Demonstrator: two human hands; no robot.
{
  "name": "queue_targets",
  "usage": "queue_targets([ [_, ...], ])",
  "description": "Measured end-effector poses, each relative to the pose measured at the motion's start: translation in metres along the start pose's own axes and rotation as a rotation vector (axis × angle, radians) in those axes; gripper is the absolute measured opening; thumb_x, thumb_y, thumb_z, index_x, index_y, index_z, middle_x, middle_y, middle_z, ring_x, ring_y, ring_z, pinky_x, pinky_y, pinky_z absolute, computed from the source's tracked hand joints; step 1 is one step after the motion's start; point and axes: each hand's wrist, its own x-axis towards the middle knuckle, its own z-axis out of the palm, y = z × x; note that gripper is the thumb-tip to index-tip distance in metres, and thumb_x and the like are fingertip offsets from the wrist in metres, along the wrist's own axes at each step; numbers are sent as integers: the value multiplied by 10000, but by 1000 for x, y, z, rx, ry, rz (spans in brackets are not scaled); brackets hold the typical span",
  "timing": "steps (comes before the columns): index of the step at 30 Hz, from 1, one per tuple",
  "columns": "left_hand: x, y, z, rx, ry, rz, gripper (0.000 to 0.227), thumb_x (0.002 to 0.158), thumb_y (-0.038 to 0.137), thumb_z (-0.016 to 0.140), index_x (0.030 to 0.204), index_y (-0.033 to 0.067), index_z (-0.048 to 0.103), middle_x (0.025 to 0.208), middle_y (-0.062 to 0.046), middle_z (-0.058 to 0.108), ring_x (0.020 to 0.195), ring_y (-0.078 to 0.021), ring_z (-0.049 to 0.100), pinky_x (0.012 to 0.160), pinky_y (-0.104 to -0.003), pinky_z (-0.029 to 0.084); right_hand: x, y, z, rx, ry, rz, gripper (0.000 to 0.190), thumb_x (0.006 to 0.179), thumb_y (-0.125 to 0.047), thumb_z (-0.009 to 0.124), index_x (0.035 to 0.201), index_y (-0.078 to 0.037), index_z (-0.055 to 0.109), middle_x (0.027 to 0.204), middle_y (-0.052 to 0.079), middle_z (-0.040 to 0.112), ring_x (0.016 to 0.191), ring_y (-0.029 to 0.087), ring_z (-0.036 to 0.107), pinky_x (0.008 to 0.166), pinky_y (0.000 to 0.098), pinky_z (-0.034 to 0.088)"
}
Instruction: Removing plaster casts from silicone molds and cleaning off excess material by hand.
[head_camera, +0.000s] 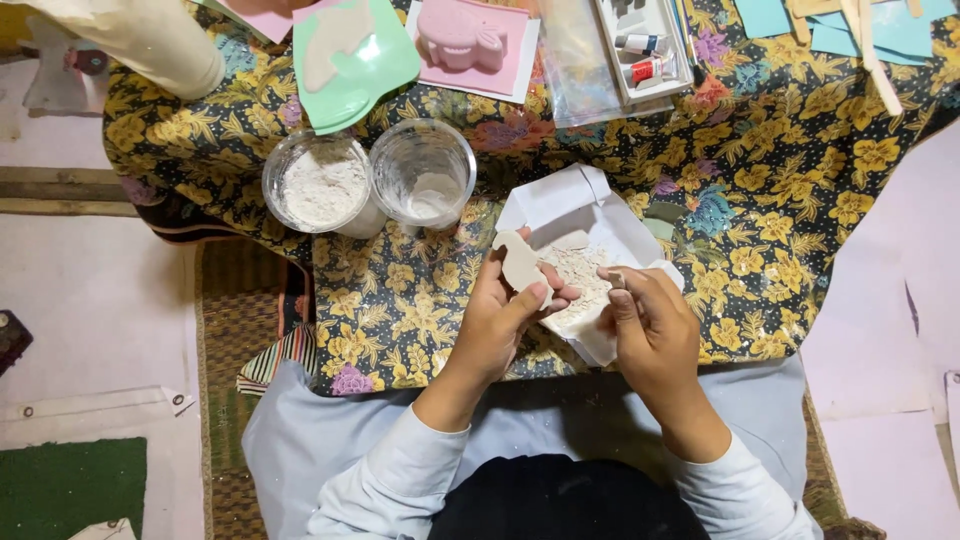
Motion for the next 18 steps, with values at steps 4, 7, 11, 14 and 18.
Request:
queue_targets([
  [4,5,-4,-3,8,10,-35,619,973,229,642,1467,30,327,909,-175,635,855,-292,724,784,-330,642,4,-9,-8,76,-3,-10,237,1054,-147,554,1132,-50,755,725,101,636,583,201,577,600,334,481],
  [7,13,9,0,-50,-37,-105,650,1010,301,586,1508,-1,297,1044,-236,651,911,-315,727,812,-358,649,18,-18,-14,-60,-20,-74,287,1068,-65,508,1255,-9,718,871,131,622,653,228,599,621,356,507],
  [11,27,28,11,-297,-171,-102,583,1067,214,423,1578,32,209,1360,-331,540,1065,-382,687,946,-429,598,41,-15,-24,-30,9,-204,224,1024,1,593,1210,42,712,887,109,588,736,237,676,623,317,557],
  [14,39,24,7,-260,-214,-80,614,1060,270,439,1582,20,233,1281,-344,578,940,-367,712,816,-369,626,51,-8,-27,9,30,-221,184,1002,7,625,1152,15,732,856,102,622,629,189,668,550,304,548],
  [18,43,36,11,-169,-266,-72,711,1025,315,424,1639,96,139,794,-238,665,512,-213,623,391,-228,481,45,13,-9,-97,21,-231,219,971,15,642,1172,6,726,861,106,615,625,190,595,518,272,481],
])
